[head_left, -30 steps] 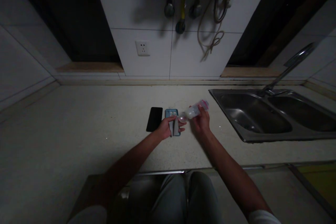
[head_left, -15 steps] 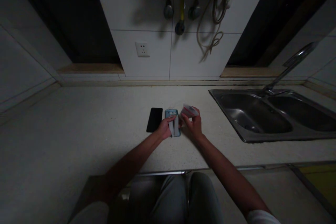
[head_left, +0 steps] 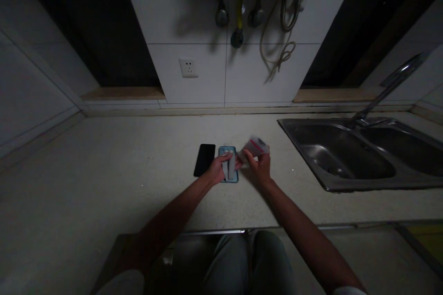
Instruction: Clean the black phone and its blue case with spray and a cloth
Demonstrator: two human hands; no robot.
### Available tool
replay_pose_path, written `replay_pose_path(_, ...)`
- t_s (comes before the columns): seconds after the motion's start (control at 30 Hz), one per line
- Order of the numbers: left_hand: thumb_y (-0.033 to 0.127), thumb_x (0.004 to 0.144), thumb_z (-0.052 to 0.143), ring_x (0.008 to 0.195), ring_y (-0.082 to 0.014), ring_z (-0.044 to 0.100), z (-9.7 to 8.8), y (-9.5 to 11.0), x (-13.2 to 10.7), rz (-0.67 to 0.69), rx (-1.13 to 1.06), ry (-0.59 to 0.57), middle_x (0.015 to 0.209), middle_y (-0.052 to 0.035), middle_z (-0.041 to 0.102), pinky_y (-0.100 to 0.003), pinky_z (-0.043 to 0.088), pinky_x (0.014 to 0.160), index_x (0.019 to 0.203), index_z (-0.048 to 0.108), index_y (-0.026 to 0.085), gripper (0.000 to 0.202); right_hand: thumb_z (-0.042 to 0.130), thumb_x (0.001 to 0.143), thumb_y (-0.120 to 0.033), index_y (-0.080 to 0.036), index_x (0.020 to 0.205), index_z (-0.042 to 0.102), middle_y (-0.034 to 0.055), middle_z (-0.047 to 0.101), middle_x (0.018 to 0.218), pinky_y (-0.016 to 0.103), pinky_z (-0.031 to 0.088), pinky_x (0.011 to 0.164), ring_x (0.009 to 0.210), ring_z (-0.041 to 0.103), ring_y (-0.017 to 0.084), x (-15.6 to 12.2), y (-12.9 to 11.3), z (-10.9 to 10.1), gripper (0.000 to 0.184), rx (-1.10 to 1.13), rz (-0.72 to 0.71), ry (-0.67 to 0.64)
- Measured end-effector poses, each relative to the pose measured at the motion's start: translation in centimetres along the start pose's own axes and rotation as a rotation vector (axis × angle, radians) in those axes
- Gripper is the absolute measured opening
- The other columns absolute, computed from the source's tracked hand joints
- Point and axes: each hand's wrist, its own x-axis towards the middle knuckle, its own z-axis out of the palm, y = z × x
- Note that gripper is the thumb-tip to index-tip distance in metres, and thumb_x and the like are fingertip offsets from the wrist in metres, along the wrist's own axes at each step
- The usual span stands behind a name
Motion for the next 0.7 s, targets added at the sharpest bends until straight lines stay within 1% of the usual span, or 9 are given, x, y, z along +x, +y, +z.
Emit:
replay_pose_path(0.07, 0.011, 0.080, 0.066, 0.107, -0.0297, 0.070, 0.3, -0.2, -0.2, 0.004, 0.032, -0.011, 0.094, -0.0140, 0.074, -0.049, 0.049, 0.104, 0.081, 0.058, 0.016, 0.009, 0.080, 0.073, -0.049, -0.022, 0.104, 0.067, 0.0070, 0.067, 0.097, 0.045, 0.053, 0.088, 0.091, 0.065, 0.026, 0.8, -0.3, -0.7, 0.044, -0.012, 0.029, 0.080)
replay_pose_path(0.13, 0.012, 0.080, 0.069, 0.110, -0.0305, 0.069, 0.7, -0.4, -0.5, 0.007, 0.055, -0.047, 0.099, -0.0150, 0.074, -0.050, 0.047, 0.106, 0.082, 0.057, 0.017, 0.012, 0.082, 0.069, -0.049, -0.020, 0.103, 0.068, 0.0068, 0.068, 0.095, 0.044, 0.051, 0.090, 0.092, 0.064, 0.026, 1.6, -0.8, -1.6, 0.047, -0.026, 0.023, 0.168)
replay_pose_path(0.23, 0.015, 0.081, 0.072, 0.115, -0.0314, 0.067, 1.1, -0.5, -1.0, 0.005, 0.089, -0.130, 0.114, -0.0190, 0.072, -0.049, 0.044, 0.108, 0.085, 0.057, 0.016, 0.015, 0.080, 0.071, -0.049, -0.019, 0.104, 0.067, 0.0061, 0.068, 0.095, 0.042, 0.050, 0.089, 0.089, 0.063, 0.024, 2.7, -0.9, -3.0, 0.046, -0.118, 0.000, 0.287)
replay_pose_path(0.27, 0.016, 0.081, 0.072, 0.115, -0.0315, 0.067, 1.1, -0.4, -1.1, 0.007, 0.098, -0.144, 0.116, -0.0200, 0.071, -0.049, 0.044, 0.109, 0.085, 0.058, 0.016, 0.015, 0.078, 0.072, -0.050, -0.018, 0.103, 0.067, 0.0059, 0.067, 0.095, 0.042, 0.050, 0.089, 0.087, 0.063, 0.024, 3.0, -0.8, -3.4, 0.045, -0.165, 0.000, 0.325)
replay_pose_path(0.37, 0.018, 0.082, 0.070, 0.110, -0.0311, 0.069, 0.9, -0.2, -0.9, 0.021, 0.104, -0.125, 0.111, -0.0201, 0.072, -0.049, 0.043, 0.109, 0.086, 0.061, 0.014, 0.011, 0.075, 0.073, -0.052, -0.017, 0.102, 0.065, 0.0056, 0.067, 0.090, 0.041, 0.049, 0.084, 0.081, 0.061, 0.023, 3.7, 0.2, -4.4, 0.046, -0.280, 0.056, 0.425)
replay_pose_path(0.43, 0.018, 0.083, 0.066, 0.104, -0.0292, 0.071, 0.6, 0.1, -0.6, 0.020, 0.081, -0.089, 0.105, -0.0182, 0.074, -0.049, 0.044, 0.109, 0.086, 0.063, 0.014, 0.006, 0.074, 0.072, -0.051, -0.017, 0.102, 0.063, 0.0057, 0.068, 0.089, 0.038, 0.049, 0.079, 0.078, 0.061, 0.022, 3.9, 1.0, -4.8, 0.047, -0.310, 0.124, 0.431)
replay_pose_path(0.53, 0.017, 0.084, 0.062, 0.101, -0.0255, 0.072, 0.3, 0.6, -0.3, 0.012, 0.032, -0.060, 0.102, -0.0150, 0.075, -0.046, 0.046, 0.108, 0.086, 0.064, 0.014, 0.004, 0.073, 0.071, -0.051, -0.019, 0.100, 0.061, 0.0046, 0.067, 0.086, 0.037, 0.048, 0.075, 0.074, 0.059, 0.021, 4.0, 1.9, -5.0, 0.045, -0.329, 0.219, 0.424)
replay_pose_path(0.63, 0.016, 0.083, 0.061, 0.098, -0.0237, 0.072, 0.3, 1.1, -0.4, 0.023, 0.000, -0.047, 0.101, -0.0147, 0.075, -0.043, 0.047, 0.107, 0.089, 0.066, 0.012, 0.008, 0.075, 0.070, -0.048, -0.020, 0.098, 0.059, 0.0031, 0.066, 0.084, 0.039, 0.048, 0.077, 0.074, 0.058, 0.021, 4.0, 2.5, -5.1, 0.043, -0.323, 0.258, 0.422)
replay_pose_path(0.7, 0.016, 0.083, 0.062, 0.098, -0.0239, 0.072, 0.3, 1.2, -0.5, 0.041, -0.023, -0.043, 0.101, -0.0153, 0.075, -0.043, 0.048, 0.106, 0.089, 0.066, 0.012, 0.009, 0.076, 0.069, -0.048, -0.021, 0.102, 0.057, 0.0031, 0.065, 0.087, 0.043, 0.048, 0.082, 0.079, 0.059, 0.022, 4.1, 2.5, -5.0, 0.046, -0.278, 0.259, 0.394)
